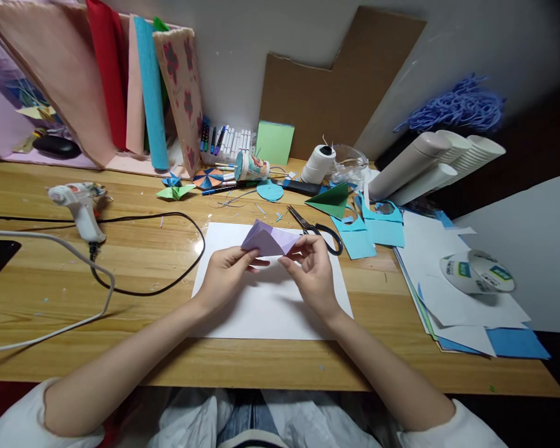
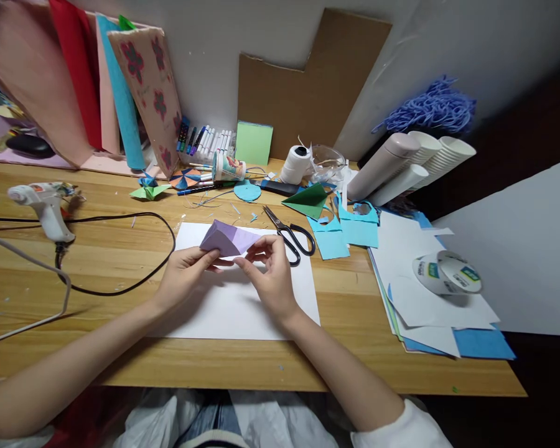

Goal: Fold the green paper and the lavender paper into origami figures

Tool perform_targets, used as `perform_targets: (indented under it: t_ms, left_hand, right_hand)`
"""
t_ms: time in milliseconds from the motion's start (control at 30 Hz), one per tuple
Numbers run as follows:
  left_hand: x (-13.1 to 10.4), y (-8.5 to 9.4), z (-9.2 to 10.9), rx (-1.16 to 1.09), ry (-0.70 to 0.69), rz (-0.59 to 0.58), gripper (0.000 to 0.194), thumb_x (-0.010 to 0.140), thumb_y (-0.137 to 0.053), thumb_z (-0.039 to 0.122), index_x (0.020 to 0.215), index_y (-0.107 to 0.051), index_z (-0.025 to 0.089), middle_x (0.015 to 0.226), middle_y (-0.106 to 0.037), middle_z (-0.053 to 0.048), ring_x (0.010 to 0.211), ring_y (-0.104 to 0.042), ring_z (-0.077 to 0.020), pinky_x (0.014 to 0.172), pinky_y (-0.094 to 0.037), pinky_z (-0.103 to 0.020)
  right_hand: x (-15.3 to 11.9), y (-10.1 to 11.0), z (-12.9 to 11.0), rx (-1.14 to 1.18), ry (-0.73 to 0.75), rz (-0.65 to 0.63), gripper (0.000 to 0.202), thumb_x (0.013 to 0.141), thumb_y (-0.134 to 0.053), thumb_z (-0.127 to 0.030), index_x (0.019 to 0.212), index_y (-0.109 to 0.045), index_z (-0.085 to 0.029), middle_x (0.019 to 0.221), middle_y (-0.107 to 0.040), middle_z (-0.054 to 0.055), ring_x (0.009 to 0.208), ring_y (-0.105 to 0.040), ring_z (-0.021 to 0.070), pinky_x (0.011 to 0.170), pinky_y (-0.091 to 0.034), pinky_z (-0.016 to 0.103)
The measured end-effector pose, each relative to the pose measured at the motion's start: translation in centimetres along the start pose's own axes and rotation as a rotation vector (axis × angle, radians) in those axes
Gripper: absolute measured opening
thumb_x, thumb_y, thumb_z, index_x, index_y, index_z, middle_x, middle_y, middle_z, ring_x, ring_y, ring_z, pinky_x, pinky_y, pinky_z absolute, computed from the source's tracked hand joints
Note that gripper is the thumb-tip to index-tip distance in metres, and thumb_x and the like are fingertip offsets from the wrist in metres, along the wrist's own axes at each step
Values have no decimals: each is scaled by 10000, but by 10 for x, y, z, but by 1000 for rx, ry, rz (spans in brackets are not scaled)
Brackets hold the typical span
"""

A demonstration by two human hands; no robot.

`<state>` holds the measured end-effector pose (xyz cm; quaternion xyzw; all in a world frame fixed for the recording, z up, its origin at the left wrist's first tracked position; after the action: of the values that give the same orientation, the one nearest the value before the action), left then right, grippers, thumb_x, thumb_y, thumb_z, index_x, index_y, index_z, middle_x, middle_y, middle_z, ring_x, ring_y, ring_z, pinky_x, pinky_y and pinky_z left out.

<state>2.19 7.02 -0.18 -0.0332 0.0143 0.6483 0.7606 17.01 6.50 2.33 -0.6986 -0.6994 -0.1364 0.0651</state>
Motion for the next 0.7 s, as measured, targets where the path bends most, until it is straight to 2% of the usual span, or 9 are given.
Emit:
perform_targets:
  t_ms: [167,400,533,700]
  left_hand:
    - [-2,-3,-1,89,-41,-13,210,810,-567,305,820,-707,149,818,-730,-54,742,-675,-189,655,-527,-281]
    - [-5,-6,1,158,-88,-43,216,821,-554,305,810,-715,163,800,-728,-43,717,-662,-174,641,-516,-262]
    - [-5,-7,2,183,-102,-66,235,826,-548,318,808,-717,157,799,-728,-54,704,-658,-169,638,-511,-256]
    - [-5,-8,1,198,-90,-81,257,833,-538,329,817,-715,144,800,-726,-69,720,-647,-170,645,-502,-256]
  right_hand:
    - [-6,-6,-15,-32,103,21,317,765,-647,-318,998,-447,-239,1010,-472,51,955,-533,180,841,-507,356]
    - [-10,-11,-23,-157,170,-43,233,815,-592,-268,1037,-526,-247,1039,-514,74,988,-534,206,820,-523,382]
    - [-6,-9,-22,-195,151,-51,190,811,-597,-279,998,-568,-253,1129,-481,84,1112,-480,231,906,-476,419]
    - [-1,-16,-12,-50,63,-159,189,826,-576,-291,1007,-539,-252,1220,-470,79,1188,-445,212,958,-440,412]
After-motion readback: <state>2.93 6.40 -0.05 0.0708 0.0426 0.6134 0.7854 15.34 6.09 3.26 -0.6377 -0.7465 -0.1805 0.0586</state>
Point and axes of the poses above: each hand's wrist, its own x-axis towards the middle knuckle, its own y-axis out of the back of the hand, z = x × y, the point moved 10 cm from there along x, towards the middle knuckle
